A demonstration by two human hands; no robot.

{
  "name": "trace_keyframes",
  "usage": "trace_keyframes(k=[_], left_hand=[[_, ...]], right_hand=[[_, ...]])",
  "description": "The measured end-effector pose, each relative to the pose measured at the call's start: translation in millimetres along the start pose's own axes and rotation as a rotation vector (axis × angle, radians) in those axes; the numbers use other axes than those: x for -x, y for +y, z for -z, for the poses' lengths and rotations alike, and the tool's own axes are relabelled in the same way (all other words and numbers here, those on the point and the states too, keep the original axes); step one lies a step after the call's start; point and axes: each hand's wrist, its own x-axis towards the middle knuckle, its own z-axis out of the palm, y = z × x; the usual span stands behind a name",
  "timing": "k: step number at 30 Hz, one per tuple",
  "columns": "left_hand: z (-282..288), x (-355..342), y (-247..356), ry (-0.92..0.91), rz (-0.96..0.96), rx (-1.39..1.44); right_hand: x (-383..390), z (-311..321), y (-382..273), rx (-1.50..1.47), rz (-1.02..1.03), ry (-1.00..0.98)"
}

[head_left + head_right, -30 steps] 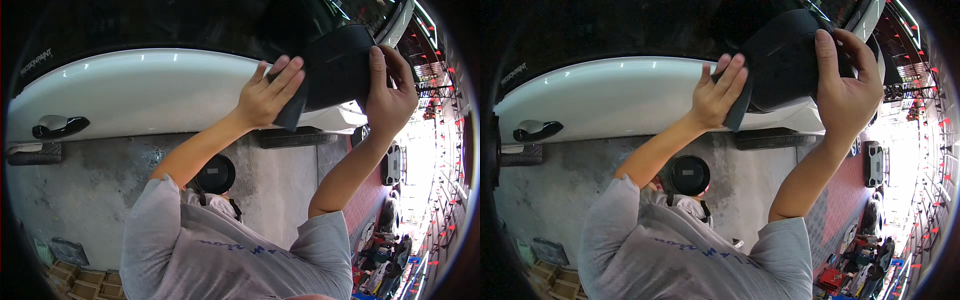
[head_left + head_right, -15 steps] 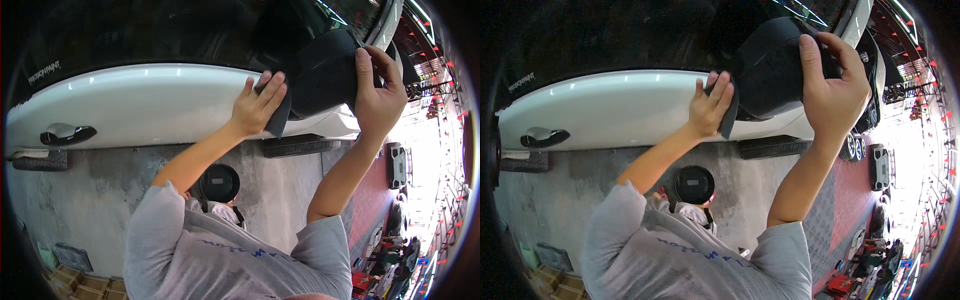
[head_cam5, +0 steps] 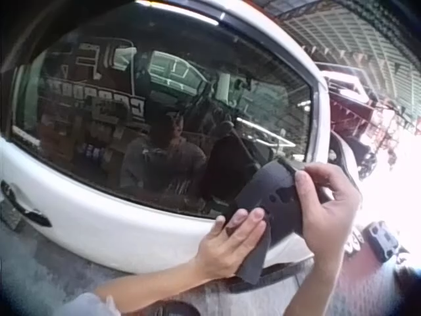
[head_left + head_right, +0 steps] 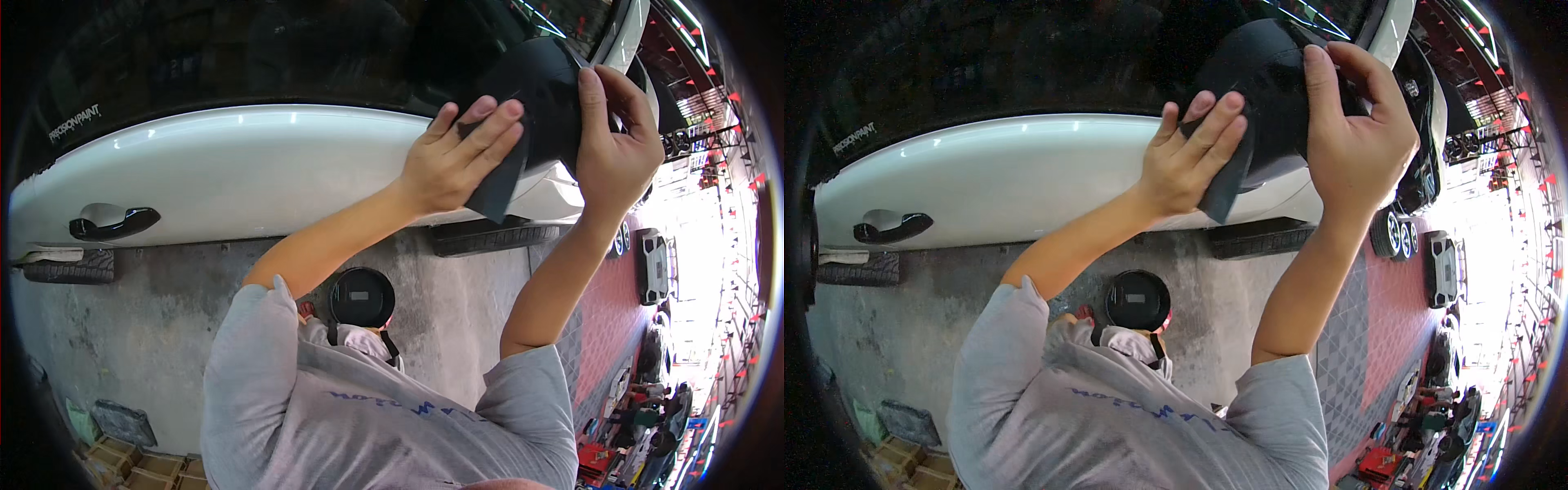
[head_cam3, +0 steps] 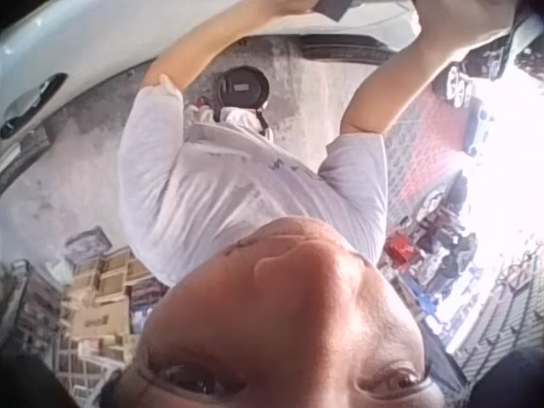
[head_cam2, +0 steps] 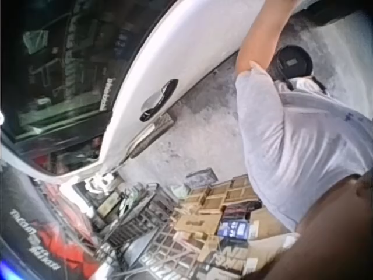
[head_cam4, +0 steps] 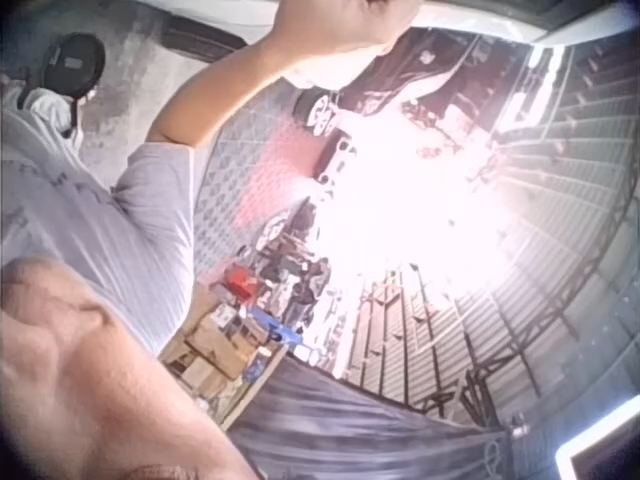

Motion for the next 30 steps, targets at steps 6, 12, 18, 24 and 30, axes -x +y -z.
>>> trace_keyframes(k=[6, 12, 18, 24, 30], left_hand=[[-3, 9, 13, -0.006, 0.074, -0.056], [-9, 26, 16, -0.013, 0.102, -0.075], [19, -8, 28, -0.002, 0.193, 0.113], [20, 71, 66, 0.240, 0.347, 0.436], [4, 38, 84, 0.503, 0.673, 0.488]], right_hand=[[1, -8, 0, 0.005, -0.014, 0.023], [-2, -3, 2, 0.009, 0.010, 0.025], [-1, -4, -1, -0.023, -0.002, 0.003], [1, -5, 3, -0.053, 0.005, 0.012], [4, -7, 12, -0.065, 0.065, 0.033]])
